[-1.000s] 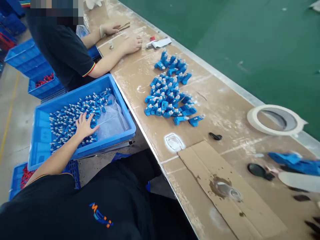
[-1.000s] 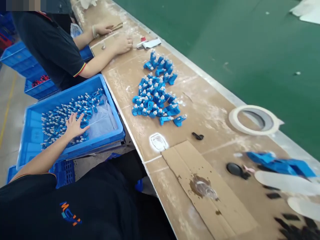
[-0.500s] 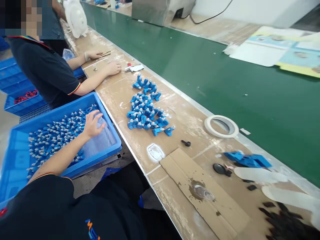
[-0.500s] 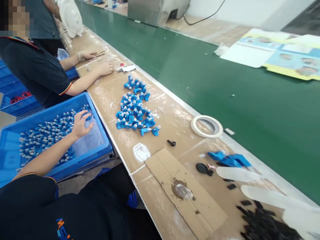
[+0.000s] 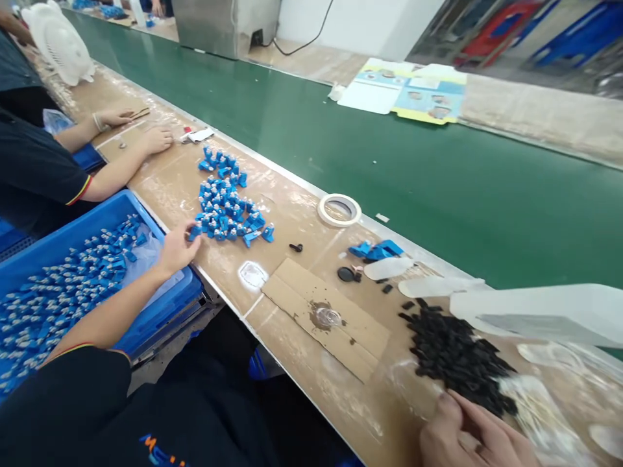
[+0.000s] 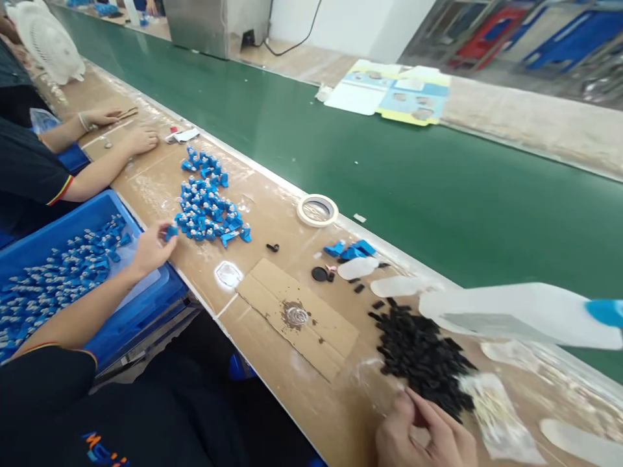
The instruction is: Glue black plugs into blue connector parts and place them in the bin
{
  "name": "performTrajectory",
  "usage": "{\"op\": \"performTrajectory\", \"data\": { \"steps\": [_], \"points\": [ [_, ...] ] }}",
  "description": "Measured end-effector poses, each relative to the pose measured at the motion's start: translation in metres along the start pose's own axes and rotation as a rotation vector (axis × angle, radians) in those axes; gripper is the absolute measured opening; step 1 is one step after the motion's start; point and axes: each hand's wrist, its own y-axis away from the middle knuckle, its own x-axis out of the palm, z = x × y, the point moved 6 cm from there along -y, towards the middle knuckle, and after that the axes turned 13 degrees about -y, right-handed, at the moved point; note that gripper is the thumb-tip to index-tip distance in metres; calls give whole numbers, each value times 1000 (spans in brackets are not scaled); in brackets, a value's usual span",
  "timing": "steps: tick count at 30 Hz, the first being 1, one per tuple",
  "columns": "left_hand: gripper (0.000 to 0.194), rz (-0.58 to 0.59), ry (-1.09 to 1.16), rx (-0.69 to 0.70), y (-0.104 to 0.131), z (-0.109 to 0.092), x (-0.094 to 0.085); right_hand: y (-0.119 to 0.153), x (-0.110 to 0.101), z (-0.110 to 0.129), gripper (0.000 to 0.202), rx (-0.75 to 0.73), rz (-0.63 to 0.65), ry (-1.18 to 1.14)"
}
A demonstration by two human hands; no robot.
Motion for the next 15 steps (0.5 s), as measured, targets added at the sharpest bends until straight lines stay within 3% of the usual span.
{"op": "performTrajectory", "data": {
  "steps": [3, 4, 6, 9, 12, 15],
  "points": [
    [38, -77, 493, -168, 10, -14, -27, -3, 7, -9, 15, -100, 33, 0],
    [36, -26, 674, -201, 10, -28, -30, -5, 10, -12, 18, -108, 65, 7],
    [28, 205, 929, -200, 8, -74, -25, -7, 15, -17, 27, -91, 124, 22],
    [19, 559, 1131, -113, 3, -165, -7, -11, 19, -22, 32, -52, 186, 61],
    [14, 787, 1224, 35, 3, -254, 26, -12, 27, -26, 33, 27, 292, 110],
    [19, 905, 1316, 124, 0, -311, 70, -13, 35, -32, 37, 132, 349, 172]
  ]
}}
